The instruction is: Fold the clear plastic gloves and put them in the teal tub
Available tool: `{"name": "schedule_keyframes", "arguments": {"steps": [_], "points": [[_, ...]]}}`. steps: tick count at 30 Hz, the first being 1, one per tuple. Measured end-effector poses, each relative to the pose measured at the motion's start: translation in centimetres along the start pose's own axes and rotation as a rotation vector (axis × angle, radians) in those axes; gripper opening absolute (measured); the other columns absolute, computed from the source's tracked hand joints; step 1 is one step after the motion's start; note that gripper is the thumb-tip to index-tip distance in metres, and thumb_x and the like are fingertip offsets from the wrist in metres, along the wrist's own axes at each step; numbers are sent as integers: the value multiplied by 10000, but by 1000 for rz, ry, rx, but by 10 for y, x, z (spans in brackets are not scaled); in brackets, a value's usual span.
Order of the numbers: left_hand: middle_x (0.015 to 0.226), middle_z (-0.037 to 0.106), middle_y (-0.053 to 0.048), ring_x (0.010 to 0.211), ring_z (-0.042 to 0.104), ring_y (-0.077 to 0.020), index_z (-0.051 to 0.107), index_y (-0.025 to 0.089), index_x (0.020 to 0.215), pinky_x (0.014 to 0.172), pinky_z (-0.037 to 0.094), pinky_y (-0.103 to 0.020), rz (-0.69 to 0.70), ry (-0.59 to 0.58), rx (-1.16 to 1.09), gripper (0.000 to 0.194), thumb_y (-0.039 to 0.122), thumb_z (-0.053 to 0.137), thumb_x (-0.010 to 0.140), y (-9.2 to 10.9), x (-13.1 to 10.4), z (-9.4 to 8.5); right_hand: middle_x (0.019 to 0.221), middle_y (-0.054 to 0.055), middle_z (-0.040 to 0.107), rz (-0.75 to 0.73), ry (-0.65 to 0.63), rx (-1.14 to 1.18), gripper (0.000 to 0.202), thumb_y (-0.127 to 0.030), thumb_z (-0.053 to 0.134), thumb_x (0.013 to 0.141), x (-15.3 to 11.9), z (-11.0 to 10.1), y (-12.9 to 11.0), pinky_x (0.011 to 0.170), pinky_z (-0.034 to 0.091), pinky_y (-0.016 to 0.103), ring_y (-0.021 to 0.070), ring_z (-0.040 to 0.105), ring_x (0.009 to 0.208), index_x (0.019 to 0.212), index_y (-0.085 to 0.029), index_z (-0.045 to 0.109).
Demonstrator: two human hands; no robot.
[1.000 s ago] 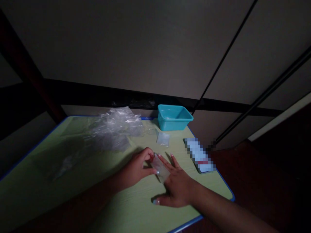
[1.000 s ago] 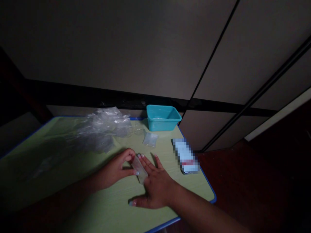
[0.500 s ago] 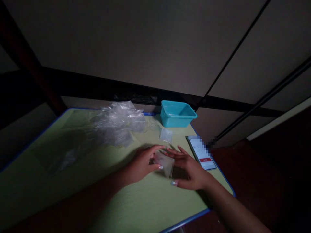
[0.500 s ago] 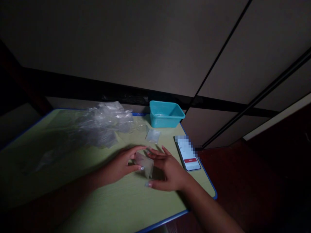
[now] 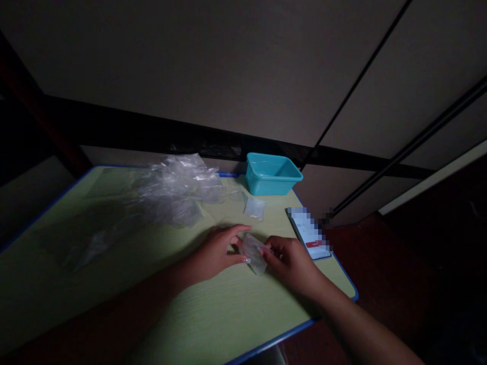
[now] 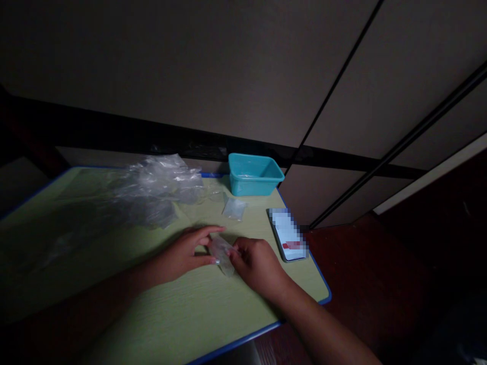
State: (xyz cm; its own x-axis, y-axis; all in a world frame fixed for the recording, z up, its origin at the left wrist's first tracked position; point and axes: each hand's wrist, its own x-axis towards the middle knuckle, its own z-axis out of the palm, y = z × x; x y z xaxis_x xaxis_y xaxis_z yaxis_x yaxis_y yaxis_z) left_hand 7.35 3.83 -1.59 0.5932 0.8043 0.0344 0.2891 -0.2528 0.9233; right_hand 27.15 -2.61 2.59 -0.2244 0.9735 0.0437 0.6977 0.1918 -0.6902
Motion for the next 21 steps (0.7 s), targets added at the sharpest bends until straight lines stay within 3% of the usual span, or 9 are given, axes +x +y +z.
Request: {"name": "schedule_keyframes", "arguments": {"steps": [4, 7, 11, 14, 21], "points": [[867, 717, -14, 903, 662, -230, 560, 199, 1238, 923, 454, -398, 30, -24, 28, 607, 180, 735, 657, 2, 0, -3, 630, -12, 547, 63, 90, 17, 195, -261, 493, 902, -22, 11, -2, 518, 299, 229, 120, 468, 558, 731, -181, 543], [843, 711, -4, 844, 670, -194, 549, 187, 1236, 860, 483, -340, 54, -35, 22, 563, 182, 697, 693, 2, 0, -2, 707, 15, 571, 77, 186, 13, 173, -259, 488, 905, -33, 19, -2, 564, 337, 239, 145, 516, 636, 763, -184, 550], [816, 701, -2, 800, 669, -166, 559, 173, 1204, 794, 504, -293, 92, -35, 26, 460, 185, 631, 750, 1, -1, 0, 719, 27, 557, 93, 298, 8, 193, -285, 484, 915, -39, 27, 3, 594, 361, 258, 164, 517, 656, 755, -188, 529], [802, 698, 3, 784, 667, -157, 563, 180, 1189, 775, 507, -281, 128, -26, 47, 418, 175, 601, 774, -1, -1, 2, 726, 43, 552, 69, 359, -124, 204, -254, 479, 917, -35, 29, 8, 641, 370, 282, 190, 511, 710, 725, -188, 510], [892, 653, -9, 914, 612, -180, 534, 208, 1217, 873, 473, -331, 234, 68, 170, 470, 101, 594, 763, -2, -4, 2, 772, 75, 595, 88, 281, -360, 177, -101, 498, 871, -16, 28, 13, 696, 393, 294, 212, 516, 776, 718, -180, 540]]}}
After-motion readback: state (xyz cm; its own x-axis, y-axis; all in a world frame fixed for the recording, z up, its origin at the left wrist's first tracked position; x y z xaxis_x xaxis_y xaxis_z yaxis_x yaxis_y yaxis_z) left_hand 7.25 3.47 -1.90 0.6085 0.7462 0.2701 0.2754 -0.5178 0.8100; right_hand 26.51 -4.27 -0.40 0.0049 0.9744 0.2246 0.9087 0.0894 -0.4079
